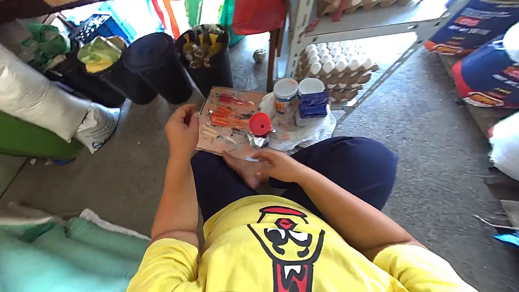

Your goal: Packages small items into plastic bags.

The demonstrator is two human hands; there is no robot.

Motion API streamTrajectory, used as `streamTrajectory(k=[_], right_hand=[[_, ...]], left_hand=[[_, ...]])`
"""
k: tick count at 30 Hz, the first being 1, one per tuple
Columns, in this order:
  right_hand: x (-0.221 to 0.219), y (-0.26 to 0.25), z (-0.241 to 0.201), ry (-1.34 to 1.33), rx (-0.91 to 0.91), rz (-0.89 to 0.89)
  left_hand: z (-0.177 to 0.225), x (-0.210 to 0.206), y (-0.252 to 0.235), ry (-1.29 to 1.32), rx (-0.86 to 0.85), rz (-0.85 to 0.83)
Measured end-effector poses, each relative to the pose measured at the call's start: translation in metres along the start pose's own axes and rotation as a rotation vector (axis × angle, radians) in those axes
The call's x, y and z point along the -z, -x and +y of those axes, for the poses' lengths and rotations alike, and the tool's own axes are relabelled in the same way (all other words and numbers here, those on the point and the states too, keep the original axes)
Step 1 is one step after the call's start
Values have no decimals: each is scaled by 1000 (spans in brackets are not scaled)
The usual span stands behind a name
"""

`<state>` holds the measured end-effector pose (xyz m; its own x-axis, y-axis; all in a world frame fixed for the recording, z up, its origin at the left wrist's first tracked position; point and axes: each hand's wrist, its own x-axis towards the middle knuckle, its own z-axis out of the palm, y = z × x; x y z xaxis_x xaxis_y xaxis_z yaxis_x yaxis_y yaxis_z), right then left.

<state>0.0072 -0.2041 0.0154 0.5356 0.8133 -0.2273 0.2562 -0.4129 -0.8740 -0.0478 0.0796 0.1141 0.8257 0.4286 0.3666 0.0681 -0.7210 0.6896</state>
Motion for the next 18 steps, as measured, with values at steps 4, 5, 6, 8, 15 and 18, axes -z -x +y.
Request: streamTrajectory(k=[4,5,6,8,15,18], right_hand=[[1,-1,18,138,-129,-289],[-2,-4,21,153,-155,-318],[-5,-7,22,157,-178,-329],[-10,-11,25,164,-200,-333],[-15,-15,29,189,-240,-358],[-14,-16,32,198,-253,-362]], left_hand=[[-43,-6,-20,-88,26,87],[-53,-13,-23,-114,17,96],[-62,-20,-26,-146,5,93],[-78,-41,-25,-214,-14,35],[-129,-136,26,-365,114,-442],[-134,-159,43,-395,118,-521]])
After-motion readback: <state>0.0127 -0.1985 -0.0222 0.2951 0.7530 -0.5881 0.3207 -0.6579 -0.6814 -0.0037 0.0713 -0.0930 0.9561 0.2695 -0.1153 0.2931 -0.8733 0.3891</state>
